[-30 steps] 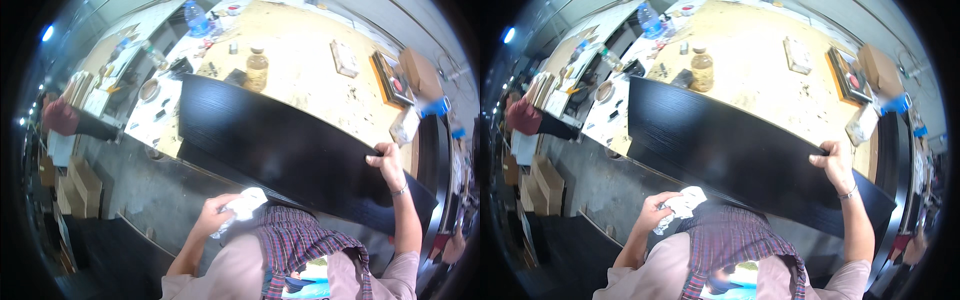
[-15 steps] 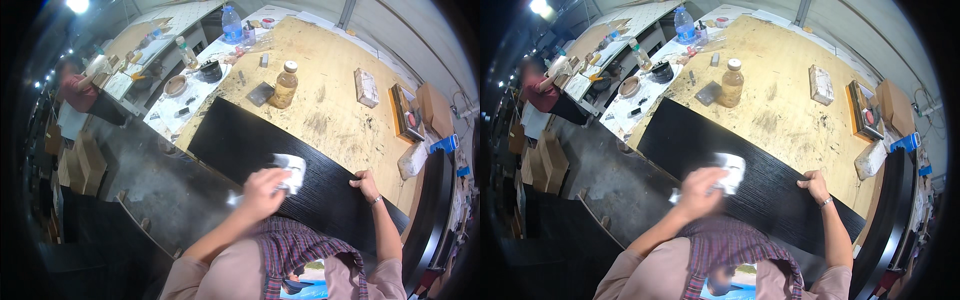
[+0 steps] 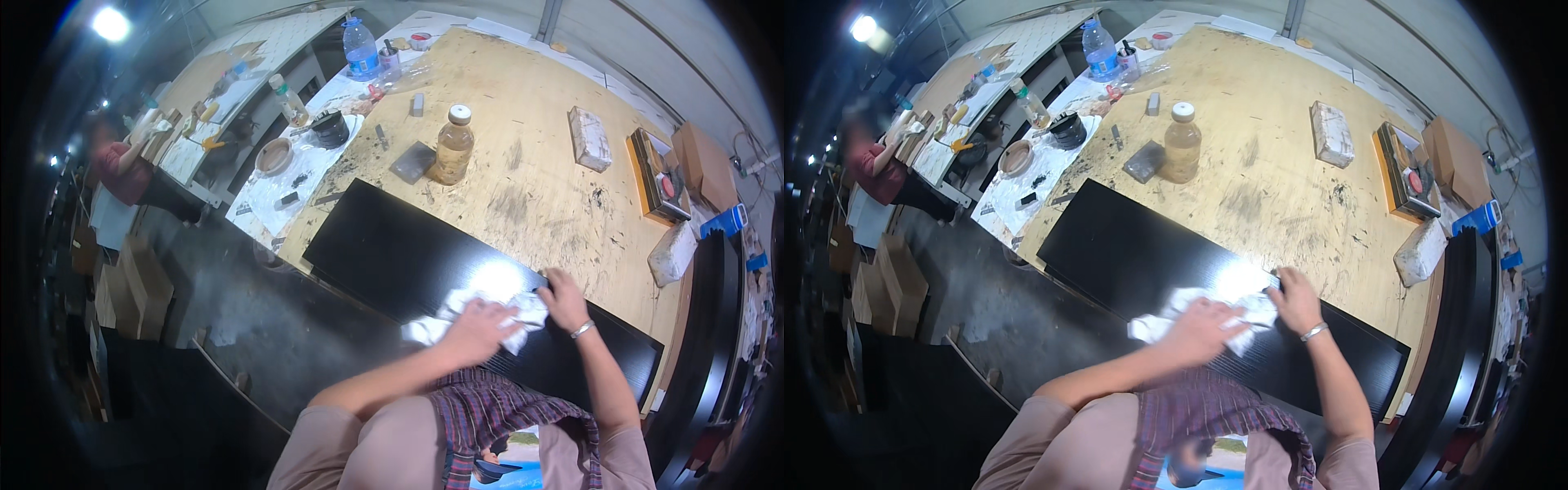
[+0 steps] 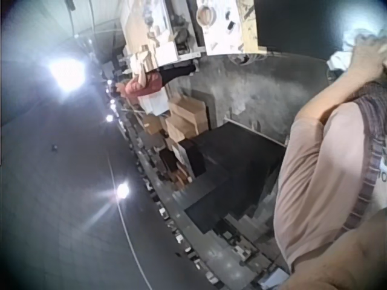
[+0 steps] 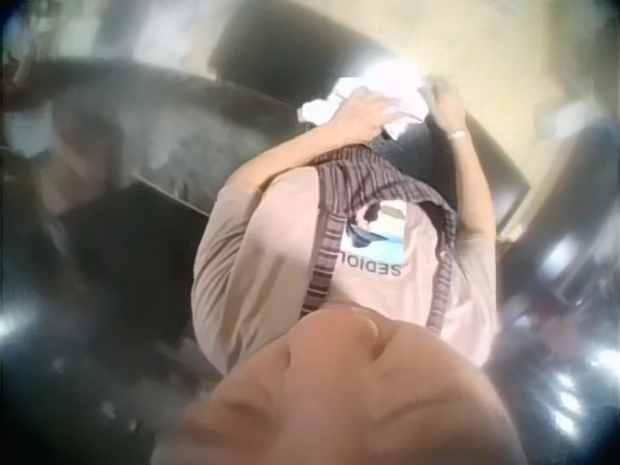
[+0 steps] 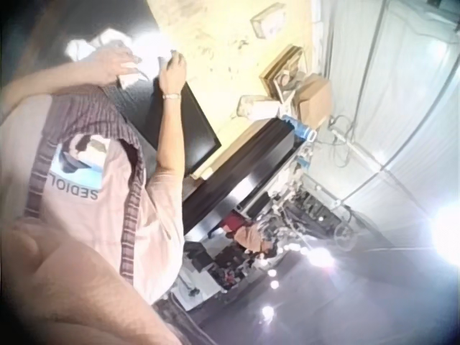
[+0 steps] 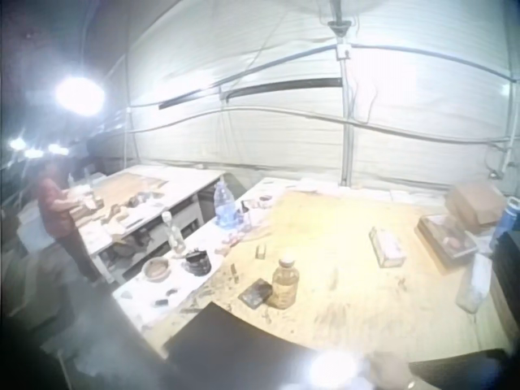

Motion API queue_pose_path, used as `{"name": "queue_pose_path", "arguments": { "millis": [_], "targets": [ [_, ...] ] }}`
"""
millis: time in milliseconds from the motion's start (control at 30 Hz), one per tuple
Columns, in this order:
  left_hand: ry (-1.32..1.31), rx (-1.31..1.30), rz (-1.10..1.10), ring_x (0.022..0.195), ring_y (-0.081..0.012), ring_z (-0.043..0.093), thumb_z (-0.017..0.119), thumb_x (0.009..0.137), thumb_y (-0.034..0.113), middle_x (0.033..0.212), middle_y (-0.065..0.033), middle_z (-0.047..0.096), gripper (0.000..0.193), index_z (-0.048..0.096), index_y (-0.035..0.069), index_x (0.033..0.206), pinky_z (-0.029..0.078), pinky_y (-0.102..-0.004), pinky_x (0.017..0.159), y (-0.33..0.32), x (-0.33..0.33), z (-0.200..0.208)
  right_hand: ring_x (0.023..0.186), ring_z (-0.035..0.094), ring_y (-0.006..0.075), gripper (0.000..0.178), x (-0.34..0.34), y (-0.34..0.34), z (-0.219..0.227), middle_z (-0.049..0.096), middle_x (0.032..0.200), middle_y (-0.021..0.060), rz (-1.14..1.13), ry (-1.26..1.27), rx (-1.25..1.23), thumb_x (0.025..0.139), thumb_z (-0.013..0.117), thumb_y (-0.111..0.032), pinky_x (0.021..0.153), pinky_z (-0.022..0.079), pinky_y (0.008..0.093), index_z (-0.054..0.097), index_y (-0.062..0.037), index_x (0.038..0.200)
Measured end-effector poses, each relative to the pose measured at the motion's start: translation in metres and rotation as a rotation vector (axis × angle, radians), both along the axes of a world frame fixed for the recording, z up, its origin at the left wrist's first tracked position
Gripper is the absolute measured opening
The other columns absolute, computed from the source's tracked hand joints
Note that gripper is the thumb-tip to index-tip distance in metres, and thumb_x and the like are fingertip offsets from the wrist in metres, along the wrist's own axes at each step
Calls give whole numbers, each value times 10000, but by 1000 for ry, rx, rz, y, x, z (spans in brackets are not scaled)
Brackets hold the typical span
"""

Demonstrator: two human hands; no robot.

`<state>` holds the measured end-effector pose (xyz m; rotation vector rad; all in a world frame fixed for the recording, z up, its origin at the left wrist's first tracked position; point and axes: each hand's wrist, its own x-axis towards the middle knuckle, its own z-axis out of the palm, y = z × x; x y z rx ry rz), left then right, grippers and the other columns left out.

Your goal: The person wipes a long black wood panel with a white cloth, then uses a small sanding block to rub the surface. They repeat wiping and sanding across the panel, occasionally flipping it to work on the other side. The person also briefly touches a bottle on the table.

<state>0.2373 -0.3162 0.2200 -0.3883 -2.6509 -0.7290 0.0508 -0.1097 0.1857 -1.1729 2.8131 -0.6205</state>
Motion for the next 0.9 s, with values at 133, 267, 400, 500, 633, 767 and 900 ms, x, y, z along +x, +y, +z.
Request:
{"name": "queue_pose_path", "arguments": {
  "millis": [133, 267, 400, 500, 633, 767, 900],
  "targets": [
    [-65, -134, 534, 957, -357, 628, 587, 821, 31, 1059, -170, 671, 315, 701, 106, 1105, 497, -500, 850, -155, 25, -36, 1045, 598, 376, 434, 18, -18, -1, 650, 1135, 180, -55, 68, 33, 913, 681, -346, 905, 479, 464, 595, 11, 1143],
    [-323, -242, 1351, 1046, -372, 629, 626, 902, 144, 1099, -138, 659, 389, 657, 118, 1289, 508, -530, 845, -342, 138, -23, 1000, 592, 372, 416, 25, -25, 1, 637, 1055, 179, -61, 44, 44, 928, 663, -360, 881, 472, 463, 609, 12, 1107],
    [-27, -136, 1098, 970, -372, 631, 617, 894, 117, 1026, -164, 661, 344, 669, 59, 1229, 503, -495, 836, -260, 86, -1, 996, 591, 372, 413, 23, -23, 1, 629, 1034, 183, -102, 51, 65, 935, 652, -368, 881, 472, 457, 620, 16, 1086],
    [-274, -27, 431, 940, -354, 654, 662, 791, 102, 1036, -160, 688, 327, 695, 85, 1116, 501, -468, 853, -115, 46, -8, 997, 592, 373, 414, 24, -24, 1, 627, 1034, 183, -88, 29, 67, 937, 649, -368, 883, 473, 457, 619, 16, 1091],
    [-127, -32, 518, 1040, -349, 623, 661, 788, 88, 1116, -112, 669, 340, 764, 211, 1088, 476, -465, 970, -124, 77, -45, 993, 592, 377, 411, 21, -19, -2, 623, 1025, 184, -84, 54, 51, 938, 649, -367, 872, 477, 467, 616, 15, 1084],
    [-179, -232, 967, 1072, -351, 574, 657, 777, 65, 1161, -111, 643, 400, 728, 152, 1161, 460, -493, 929, -250, 101, -20, 982, 595, 381, 406, 21, -22, 0, 628, 1018, 189, -66, 48, 65, 938, 646, -368, 861, 481, 467, 617, 16, 1068],
    [-134, -238, 600, 1122, -325, 563, 780, 653, 109, 1257, -98, 592, 538, 715, 232, 1173, 473, -472, 902, -159, 53, -16, 972, 599, 382, 402, 21, -22, -1, 631, 1000, 190, -88, 48, 56, 937, 645, -372, 853, 484, 466, 623, 15, 1040]
  ]
}}
